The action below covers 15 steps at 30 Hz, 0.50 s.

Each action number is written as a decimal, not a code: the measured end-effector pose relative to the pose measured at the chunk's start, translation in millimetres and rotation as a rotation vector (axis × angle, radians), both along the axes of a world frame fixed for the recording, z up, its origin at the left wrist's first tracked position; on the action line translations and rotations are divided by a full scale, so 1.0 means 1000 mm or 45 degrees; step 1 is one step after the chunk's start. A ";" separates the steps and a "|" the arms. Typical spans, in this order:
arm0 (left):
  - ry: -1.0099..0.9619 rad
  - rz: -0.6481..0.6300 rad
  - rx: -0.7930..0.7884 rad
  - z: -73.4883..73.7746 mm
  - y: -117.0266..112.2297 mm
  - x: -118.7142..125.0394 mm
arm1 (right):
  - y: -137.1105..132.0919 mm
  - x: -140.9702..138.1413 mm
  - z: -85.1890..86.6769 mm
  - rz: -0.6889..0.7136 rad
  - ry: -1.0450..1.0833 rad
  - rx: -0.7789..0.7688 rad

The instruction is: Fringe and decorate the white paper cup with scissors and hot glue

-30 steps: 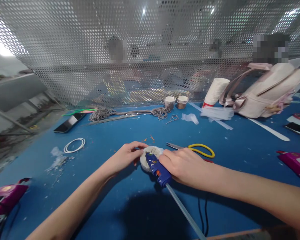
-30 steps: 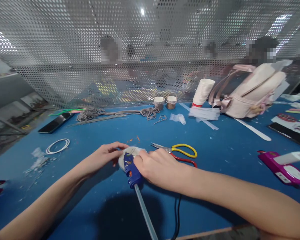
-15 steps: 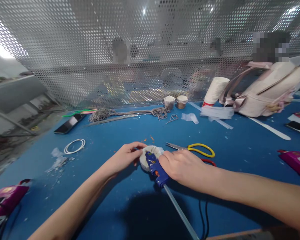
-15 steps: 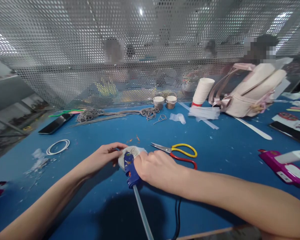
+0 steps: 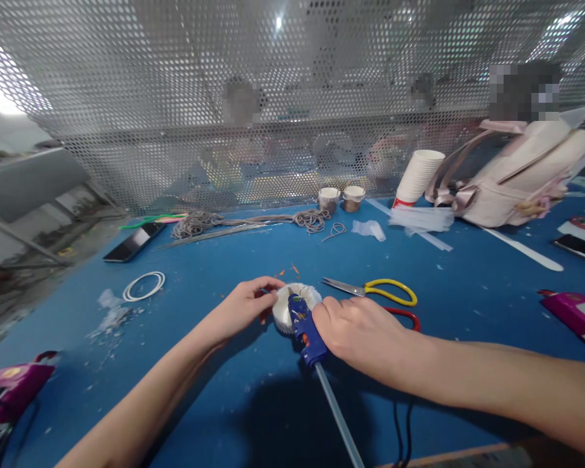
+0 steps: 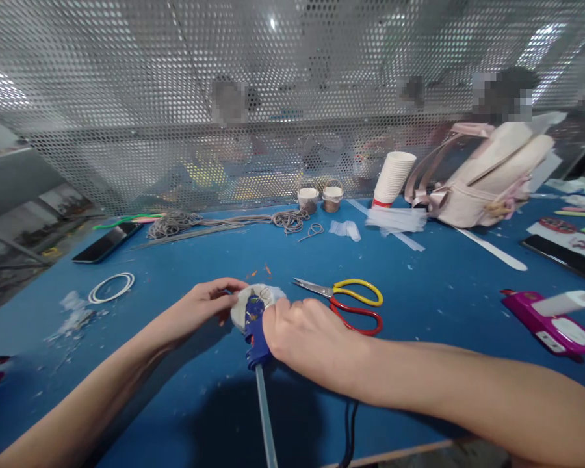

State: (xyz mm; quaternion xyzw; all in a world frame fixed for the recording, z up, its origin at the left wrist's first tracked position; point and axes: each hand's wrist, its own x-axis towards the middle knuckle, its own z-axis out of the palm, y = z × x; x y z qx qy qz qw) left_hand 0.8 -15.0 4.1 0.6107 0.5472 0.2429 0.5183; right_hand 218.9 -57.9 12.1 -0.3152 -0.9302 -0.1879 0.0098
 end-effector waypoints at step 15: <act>0.007 -0.005 -0.002 0.002 -0.001 0.002 | 0.003 -0.004 0.010 0.043 -0.003 -0.122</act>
